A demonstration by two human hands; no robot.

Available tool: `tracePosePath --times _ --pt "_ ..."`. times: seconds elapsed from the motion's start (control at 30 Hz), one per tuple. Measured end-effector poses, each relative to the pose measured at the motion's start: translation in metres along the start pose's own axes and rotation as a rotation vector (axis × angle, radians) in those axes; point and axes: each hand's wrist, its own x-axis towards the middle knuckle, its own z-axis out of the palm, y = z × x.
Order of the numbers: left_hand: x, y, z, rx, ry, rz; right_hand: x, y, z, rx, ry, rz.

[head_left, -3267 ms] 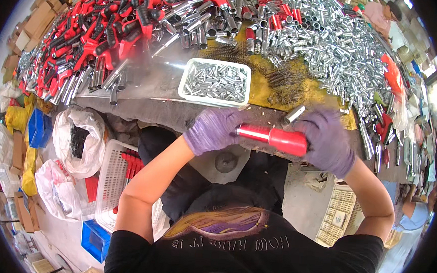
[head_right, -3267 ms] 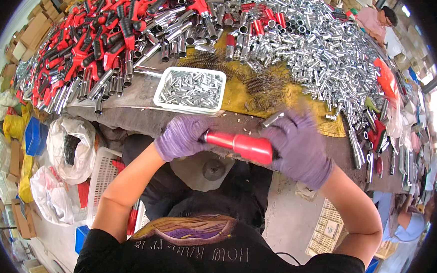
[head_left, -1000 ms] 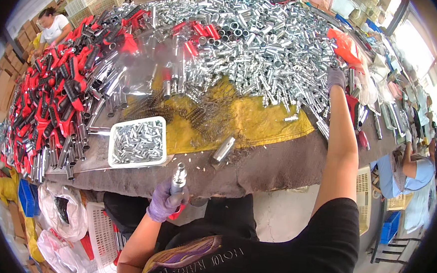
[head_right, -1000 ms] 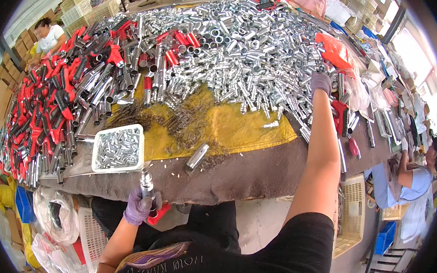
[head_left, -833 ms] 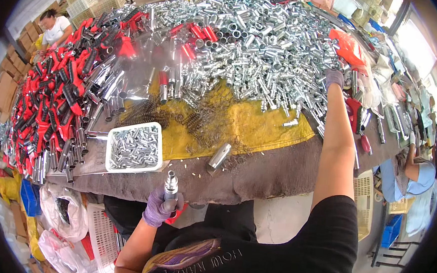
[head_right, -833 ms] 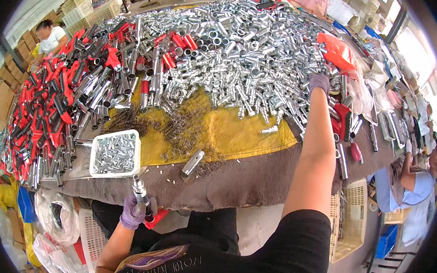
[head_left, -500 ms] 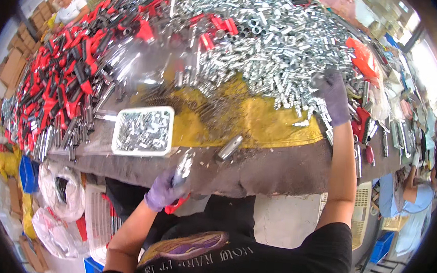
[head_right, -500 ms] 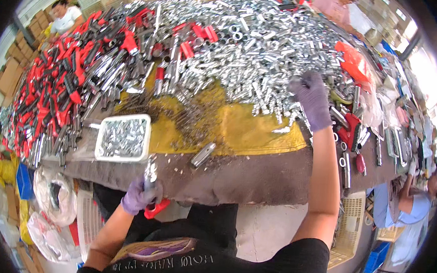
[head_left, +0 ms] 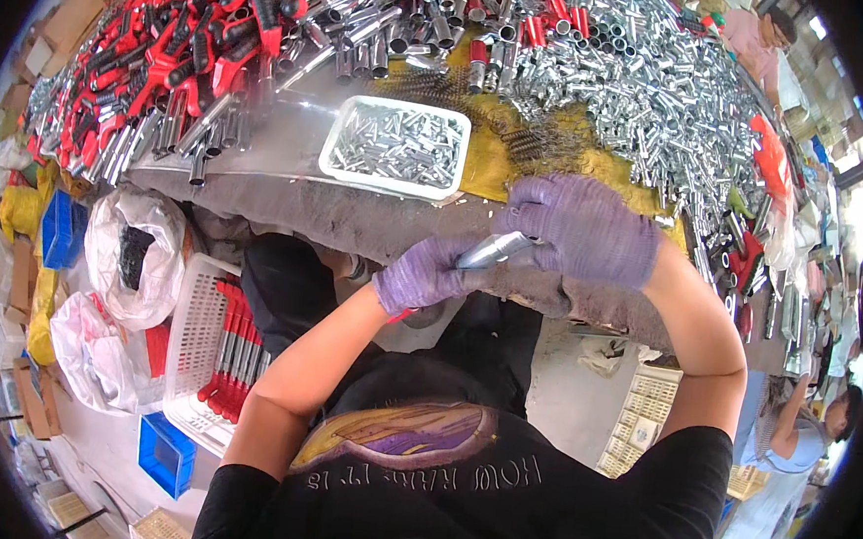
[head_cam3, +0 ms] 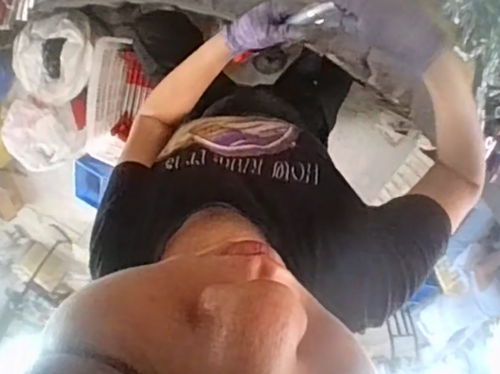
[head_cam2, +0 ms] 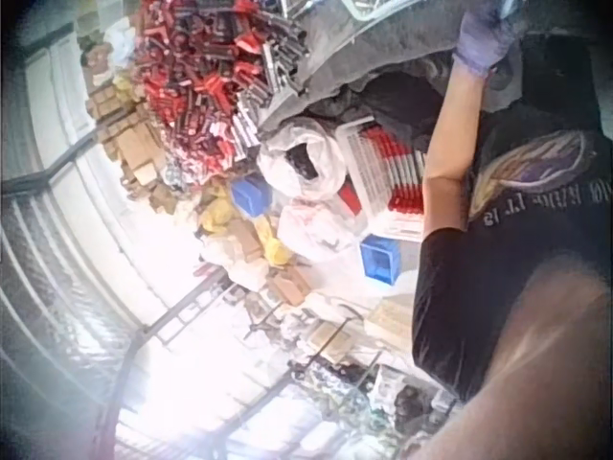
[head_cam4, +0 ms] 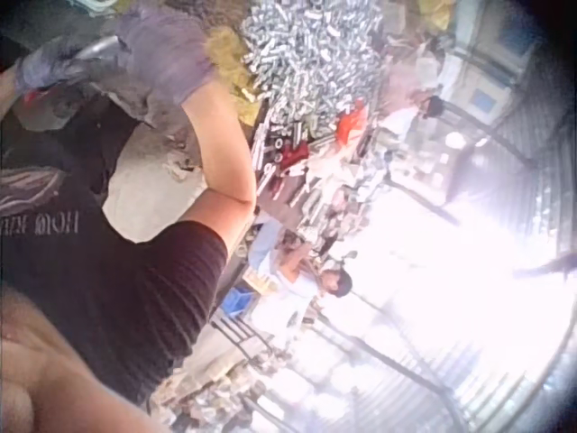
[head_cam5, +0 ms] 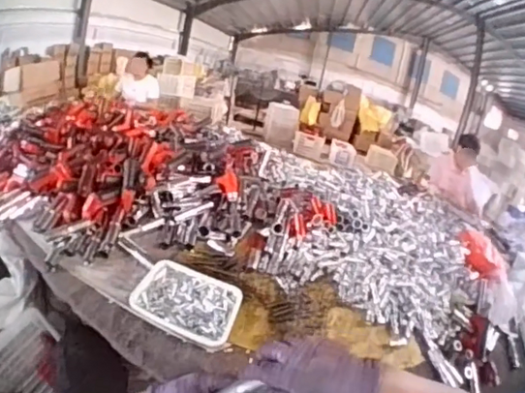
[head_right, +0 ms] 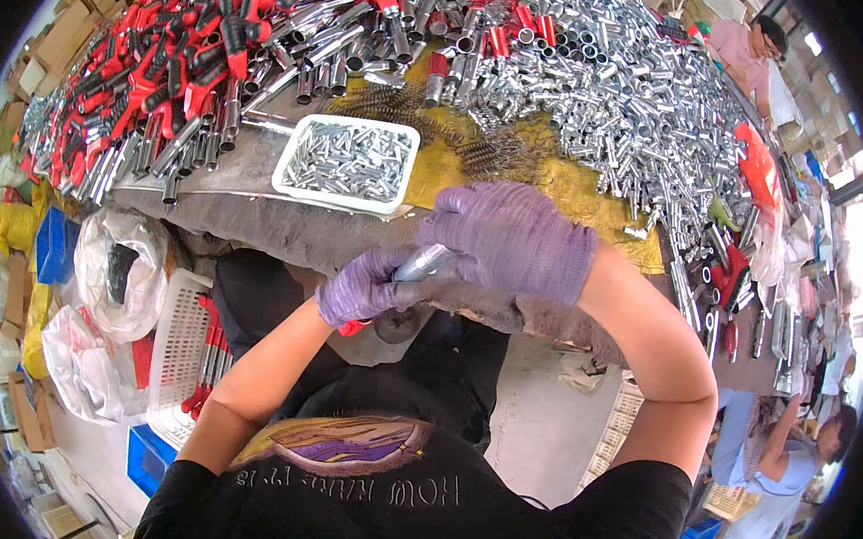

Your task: The person assembles tools by inserting metal pins and springs into metal cylinders, attaching handles to the tubes by hand, and placing the completed tools into a basket.

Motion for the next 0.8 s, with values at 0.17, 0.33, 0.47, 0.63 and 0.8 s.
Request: tracePosePath --times 0.17,0.33,0.47,0.63,0.8 --pt "-0.004 -0.006 -0.003 -0.037 -0.023 -0.030 0.011 -0.020 -0.004 0.053 -0.213 0.427" --pt "-0.005 -0.012 -0.005 0.131 0.059 0.118 0.006 -0.020 0.001 0.157 -0.005 0.208" --pt "-0.004 -0.006 -0.004 0.056 -0.013 0.077 0.020 -0.038 -0.006 -0.039 -0.237 0.711" --pt "-0.005 -0.004 -0.003 -0.021 0.020 0.155 -0.002 -0.015 0.020 0.205 0.162 0.208" --pt "-0.005 -0.003 -0.007 0.193 0.002 0.157 0.006 -0.033 0.001 0.239 -0.143 0.664"
